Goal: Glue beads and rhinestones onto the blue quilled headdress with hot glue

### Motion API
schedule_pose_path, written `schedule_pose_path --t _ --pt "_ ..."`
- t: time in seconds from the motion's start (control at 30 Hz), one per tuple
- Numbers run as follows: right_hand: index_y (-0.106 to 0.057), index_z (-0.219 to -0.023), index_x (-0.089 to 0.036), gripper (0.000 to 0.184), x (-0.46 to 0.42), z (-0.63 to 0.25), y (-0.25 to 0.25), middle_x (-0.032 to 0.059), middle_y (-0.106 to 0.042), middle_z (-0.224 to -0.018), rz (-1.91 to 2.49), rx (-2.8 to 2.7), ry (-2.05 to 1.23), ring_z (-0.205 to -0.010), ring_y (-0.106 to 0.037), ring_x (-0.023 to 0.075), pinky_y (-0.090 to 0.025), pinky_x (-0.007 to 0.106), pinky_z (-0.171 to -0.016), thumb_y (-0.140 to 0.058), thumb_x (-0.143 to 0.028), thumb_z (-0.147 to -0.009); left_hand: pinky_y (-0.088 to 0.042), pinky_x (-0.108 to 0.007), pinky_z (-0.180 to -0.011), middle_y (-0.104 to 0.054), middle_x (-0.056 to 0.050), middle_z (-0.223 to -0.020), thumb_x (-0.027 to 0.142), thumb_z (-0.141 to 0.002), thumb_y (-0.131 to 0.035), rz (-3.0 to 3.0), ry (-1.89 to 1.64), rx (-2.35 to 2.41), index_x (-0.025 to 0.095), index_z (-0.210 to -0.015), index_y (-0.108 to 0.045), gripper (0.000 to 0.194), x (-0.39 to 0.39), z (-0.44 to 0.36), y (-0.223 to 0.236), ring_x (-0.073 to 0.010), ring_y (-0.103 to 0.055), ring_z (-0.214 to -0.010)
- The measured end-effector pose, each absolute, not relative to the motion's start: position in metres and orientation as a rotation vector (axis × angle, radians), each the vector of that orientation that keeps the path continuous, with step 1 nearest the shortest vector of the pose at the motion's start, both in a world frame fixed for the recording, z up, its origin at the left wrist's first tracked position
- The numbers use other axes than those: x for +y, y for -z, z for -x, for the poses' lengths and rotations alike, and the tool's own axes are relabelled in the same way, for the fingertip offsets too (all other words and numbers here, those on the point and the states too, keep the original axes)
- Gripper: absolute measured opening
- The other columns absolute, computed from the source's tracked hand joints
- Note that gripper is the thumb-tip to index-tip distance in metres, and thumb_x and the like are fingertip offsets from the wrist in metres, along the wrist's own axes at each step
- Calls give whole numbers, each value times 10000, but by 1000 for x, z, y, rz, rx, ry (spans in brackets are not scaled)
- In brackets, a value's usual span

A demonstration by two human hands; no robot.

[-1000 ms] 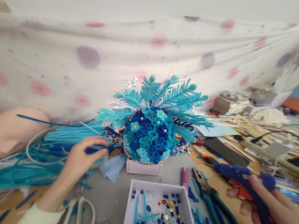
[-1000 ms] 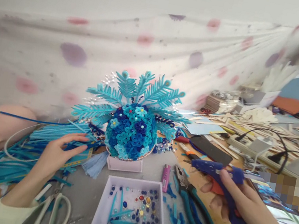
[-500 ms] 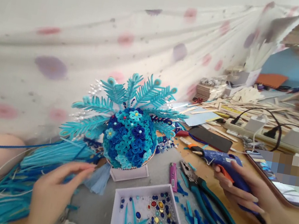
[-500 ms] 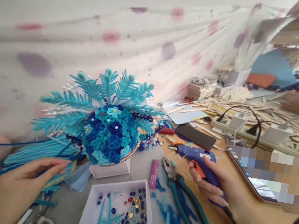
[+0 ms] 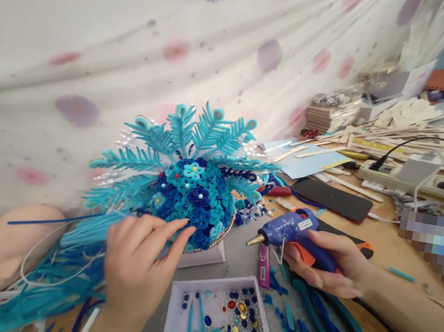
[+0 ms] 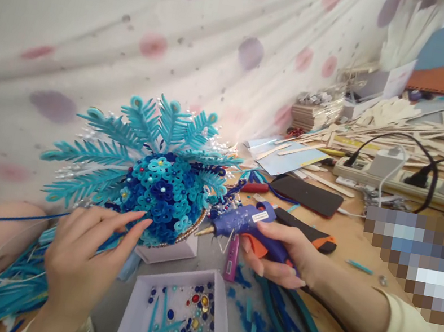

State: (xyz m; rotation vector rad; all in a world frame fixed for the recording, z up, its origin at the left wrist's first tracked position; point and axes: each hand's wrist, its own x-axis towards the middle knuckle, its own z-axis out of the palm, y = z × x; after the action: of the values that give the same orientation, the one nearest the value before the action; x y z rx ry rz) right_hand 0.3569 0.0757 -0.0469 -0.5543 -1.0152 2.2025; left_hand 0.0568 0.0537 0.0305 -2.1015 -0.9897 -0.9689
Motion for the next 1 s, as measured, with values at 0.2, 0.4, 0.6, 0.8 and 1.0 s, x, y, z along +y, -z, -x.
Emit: schedule_pose_path --t 0.2,0.4,0.6,0.8,1.0 --pt "-655 -768 -136 414 76 -360 70 -13 -626 -591 366 -837 -2323 -259 -275 0 -321 84 -236 -783 -529 -742 -340 -363 -648 -679 -20 -726 143 -824 -799 1972 799 -904 190 -947 -737 146 68 -61 -25 -198 -528 -670" --pt "-660 -756 -105 408 75 -359 81 8 -604 -589 354 -793 -2358 -263 -348 19 -339 99 -238 -744 -503 -791 -339 -365 -665 -681 -19 -728 150 -847 -777 2091 695 -873 204 -879 -696 102 66 -68 -26 -204 -538 -705" --pt "-686 -782 -107 355 73 -358 78 27 -644 -625 273 -731 -2339 -266 -347 28 -348 120 -231 -728 -459 -805 -336 -390 -721 -650 7 -679 145 -787 -828 2090 704 -852 231 -922 -718 195 74 -85 -28 -218 -504 -722" --pt "-716 -779 -121 301 68 -352 75 48 -689 -668 222 -670 -2368 -294 -372 20 -343 102 -252 -719 -420 -809 -340 -379 -702 -647 -7 -686 156 -811 -810 2105 626 -826 194 -946 -741 156 89 -100 -32 -215 -464 -722" --pt "-696 -777 -94 323 68 -351 77 46 -672 -666 211 -658 -2380 -301 -349 21 -316 115 -243 -691 -416 -812 -329 -373 -687 -603 -8 -652 175 -887 -730 2132 425 -832 209 -880 -731 35 87 -110 -43 -228 -437 -726"
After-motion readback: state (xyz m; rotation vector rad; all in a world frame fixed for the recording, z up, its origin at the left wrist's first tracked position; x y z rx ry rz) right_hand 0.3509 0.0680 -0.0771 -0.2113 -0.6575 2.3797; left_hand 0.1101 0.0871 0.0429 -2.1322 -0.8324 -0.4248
